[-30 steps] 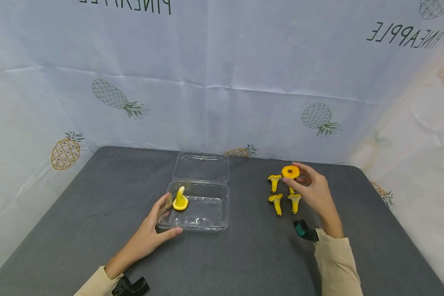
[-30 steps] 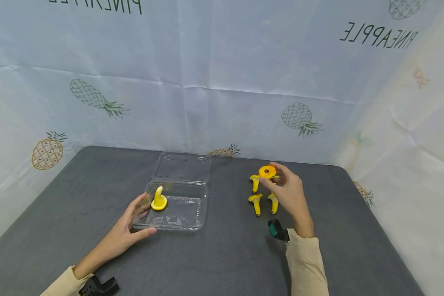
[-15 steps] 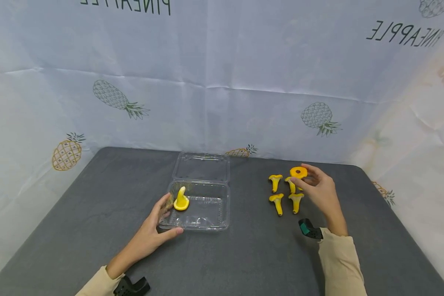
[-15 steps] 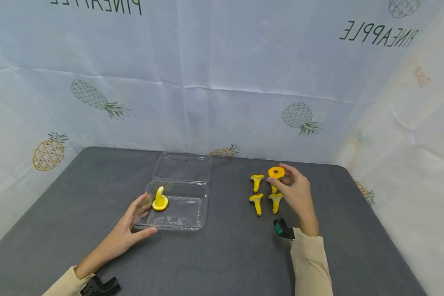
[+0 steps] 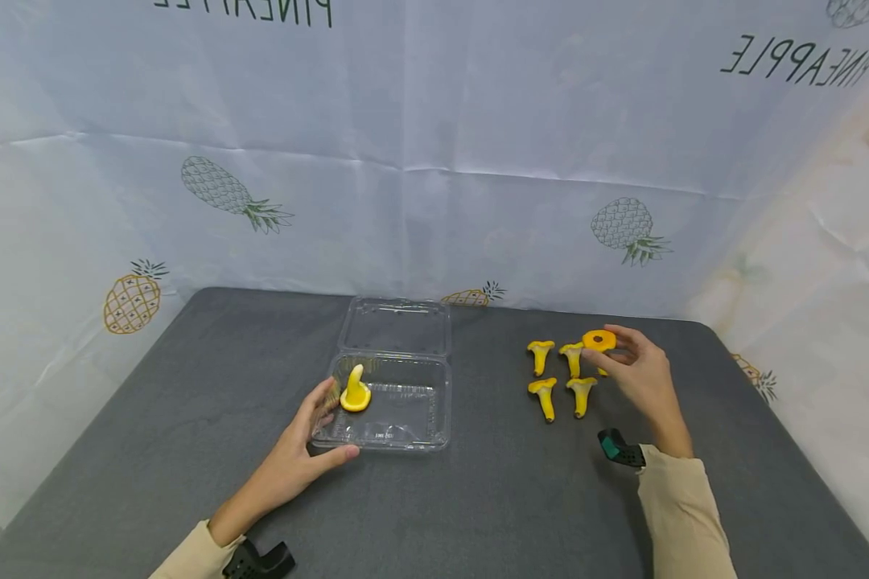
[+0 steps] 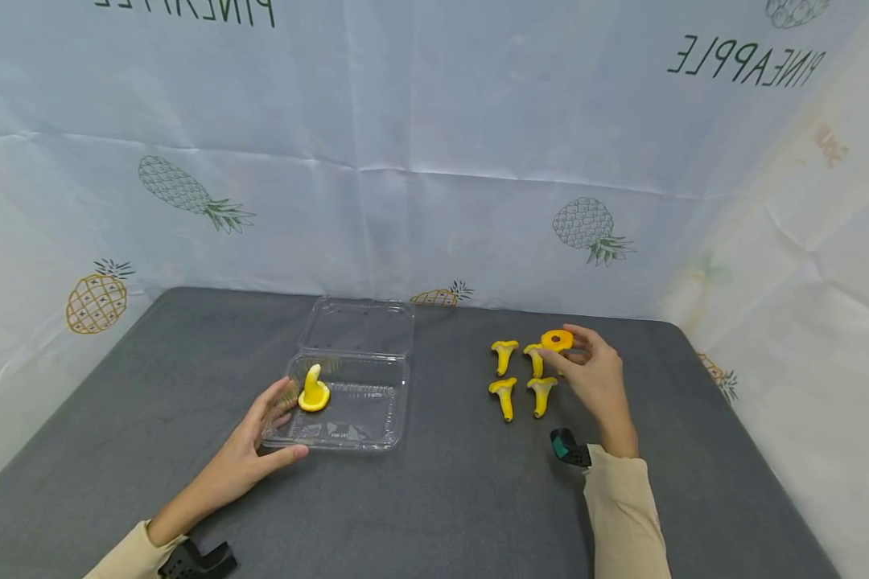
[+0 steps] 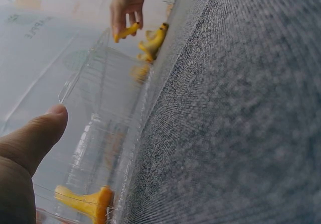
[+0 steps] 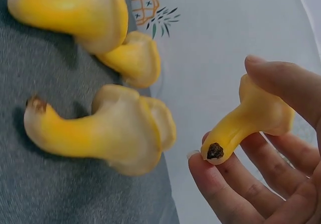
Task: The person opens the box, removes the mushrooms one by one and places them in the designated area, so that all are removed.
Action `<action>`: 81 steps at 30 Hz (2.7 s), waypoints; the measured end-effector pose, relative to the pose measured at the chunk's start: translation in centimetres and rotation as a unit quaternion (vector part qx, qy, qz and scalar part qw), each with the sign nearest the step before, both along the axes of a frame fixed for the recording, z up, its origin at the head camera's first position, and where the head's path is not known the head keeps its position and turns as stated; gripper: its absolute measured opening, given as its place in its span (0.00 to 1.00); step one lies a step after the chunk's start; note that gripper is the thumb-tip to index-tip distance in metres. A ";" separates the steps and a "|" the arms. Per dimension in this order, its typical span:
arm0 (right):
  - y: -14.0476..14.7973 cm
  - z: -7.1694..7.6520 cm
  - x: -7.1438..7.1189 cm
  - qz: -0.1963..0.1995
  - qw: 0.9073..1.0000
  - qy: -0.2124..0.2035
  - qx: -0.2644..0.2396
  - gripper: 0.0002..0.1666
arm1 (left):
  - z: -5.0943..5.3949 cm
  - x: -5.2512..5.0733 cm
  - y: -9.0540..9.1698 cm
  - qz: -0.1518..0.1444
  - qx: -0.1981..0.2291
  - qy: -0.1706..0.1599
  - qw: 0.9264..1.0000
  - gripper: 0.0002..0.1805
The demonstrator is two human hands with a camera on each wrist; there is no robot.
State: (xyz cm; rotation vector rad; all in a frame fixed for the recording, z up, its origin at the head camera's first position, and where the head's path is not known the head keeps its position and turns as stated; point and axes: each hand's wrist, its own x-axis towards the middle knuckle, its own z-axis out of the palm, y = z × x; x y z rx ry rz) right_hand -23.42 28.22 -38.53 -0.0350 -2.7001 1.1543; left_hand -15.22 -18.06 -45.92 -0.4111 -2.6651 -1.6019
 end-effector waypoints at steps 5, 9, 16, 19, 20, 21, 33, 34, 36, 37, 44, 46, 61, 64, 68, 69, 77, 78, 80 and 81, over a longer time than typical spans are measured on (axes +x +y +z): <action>0.5 -0.1 -0.3 -0.011 1.000 -0.008 0.005 0.42 | 0.0 0.0 0.0 0.002 0.001 0.001 1.000 0.54; 0.8 -0.3 -0.7 -0.029 0.999 -0.019 0.009 0.43 | 0.0 -0.1 0.0 0.001 0.002 0.001 1.000 0.54; 1.4 -0.9 -1.3 -0.043 0.999 -0.028 0.010 0.44 | 0.1 -0.1 0.0 0.003 -0.001 0.000 1.000 0.54; 1.5 -1.1 -1.5 -0.047 0.998 -0.029 0.012 0.45 | 0.1 -0.1 0.0 0.002 0.000 0.000 1.000 0.54; 1.6 -1.1 -1.6 -0.047 0.998 -0.029 0.012 0.45 | 0.1 -0.1 0.0 0.001 0.001 -0.001 1.000 0.54; 1.6 -1.2 -1.6 -0.048 0.998 -0.028 0.012 0.45 | 0.1 -0.1 0.0 0.001 0.001 -0.001 1.000 0.54; 2.4 -2.6 -2.5 -0.055 0.998 -0.013 0.036 0.43 | 0.1 0.0 0.0 0.001 0.001 -0.003 1.000 0.54; 2.4 -2.7 -2.6 -0.058 0.998 -0.016 0.038 0.43 | 0.1 0.0 0.0 0.001 0.001 -0.003 1.000 0.54; 2.4 -2.9 -2.8 -0.061 0.997 -0.023 0.041 0.43 | 0.0 0.0 0.0 0.001 0.001 -0.005 1.000 0.54; 2.5 -3.1 -2.9 -0.062 0.997 -0.025 0.043 0.42 | 0.0 0.0 0.0 0.002 0.000 -0.005 1.000 0.54; 2.5 -3.7 -3.5 -0.056 0.996 -0.027 0.059 0.38 | -0.1 0.0 0.0 0.001 0.004 -0.004 1.000 0.54; 2.5 -3.8 -3.6 -0.054 0.996 -0.030 0.061 0.37 | -0.2 0.0 0.0 0.002 0.004 -0.004 1.000 0.54; 2.8 -4.1 -4.3 -0.052 0.994 -0.065 0.069 0.33 | -0.1 -0.1 0.0 0.002 0.006 0.008 1.000 0.54; 2.9 -4.2 -4.4 -0.056 0.994 -0.064 0.068 0.32 | -0.1 -0.1 0.0 0.003 0.004 0.007 1.000 0.54; 2.9 -4.4 -4.4 -0.060 0.994 -0.061 0.069 0.32 | 0.0 -0.1 0.0 0.003 0.004 0.003 1.000 0.54; 2.9 -4.4 -4.4 -0.061 0.994 -0.061 0.070 0.32 | 0.0 -0.1 0.0 0.003 0.005 0.002 1.000 0.54; 2.8 -4.3 -4.3 -0.069 0.992 -0.078 0.065 0.36 | 0.1 -0.1 0.0 0.002 0.004 0.003 1.000 0.54; 2.8 -4.3 -4.2 -0.070 0.992 -0.081 0.065 0.36 | 0.1 -0.1 0.0 0.001 0.004 0.003 1.000 0.54; 2.8 -4.2 -4.2 -0.070 0.992 -0.082 0.065 0.37 | 0.1 -0.1 0.0 0.002 0.002 0.003 1.000 0.54; 2.8 -4.2 -4.1 -0.070 0.992 -0.082 0.065 0.38 | 0.1 -0.1 0.0 0.001 0.001 0.003 1.000 0.54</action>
